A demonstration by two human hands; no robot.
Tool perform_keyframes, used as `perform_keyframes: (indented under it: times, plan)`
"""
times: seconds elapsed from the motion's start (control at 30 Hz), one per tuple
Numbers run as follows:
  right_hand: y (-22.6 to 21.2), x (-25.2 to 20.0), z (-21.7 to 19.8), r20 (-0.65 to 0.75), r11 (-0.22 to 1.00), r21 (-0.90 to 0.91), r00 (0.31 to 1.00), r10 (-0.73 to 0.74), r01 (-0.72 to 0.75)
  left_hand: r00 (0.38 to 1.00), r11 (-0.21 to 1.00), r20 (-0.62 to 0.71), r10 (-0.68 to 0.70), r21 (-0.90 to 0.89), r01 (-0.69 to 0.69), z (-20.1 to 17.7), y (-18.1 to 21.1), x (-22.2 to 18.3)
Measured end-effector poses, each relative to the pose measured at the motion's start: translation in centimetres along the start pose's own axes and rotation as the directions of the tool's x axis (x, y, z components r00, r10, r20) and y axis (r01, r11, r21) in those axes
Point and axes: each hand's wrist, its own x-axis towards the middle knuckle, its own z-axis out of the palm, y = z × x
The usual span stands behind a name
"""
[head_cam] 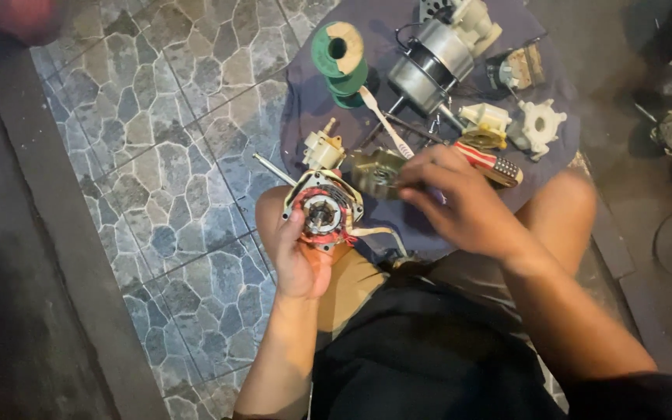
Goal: The person cleans a disassembled motor part with a toothbrush, then reassembles the motor by inserting the rotor and securing the housing. They use a screwdriver to tighten screws on the motor casing.
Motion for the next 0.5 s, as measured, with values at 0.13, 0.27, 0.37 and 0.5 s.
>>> perform_keyframes:
  times: [0.13, 0.27, 0.37, 0.5]
  plan:
    - [-1.0, -0.2, -1.8, -0.038, 0.983, 0.181, 0.998, 0.048, -0.041, 0.997, 0.998, -0.079, -0.007, -0.06, 0.002, 1.1, 0.0, 0.0]
    - [-1.4, -1.2, -1.5, -0.157, 0.798, 0.586, 0.946, 0.285, -0.143, 0.992, 0.993, -0.126, -0.023, -0.119, 0.007, -0.9, -1.9, 0.6]
    - [-5.6, 0.1, -2.5, -0.139, 0.468, 0.875, 0.861, 0.489, -0.125, 0.992, 0.998, -0.122, -0.033, -0.065, 0.025, 0.2, -2.2, 0.5]
    - [-5.4, -0.3, -2.4, 0.15, 0.017, 0.982, 0.839, 0.523, -0.186, 0.998, 0.999, -0.062, -0.024, -0.033, 0.022, 1.8, -2.7, 0.4]
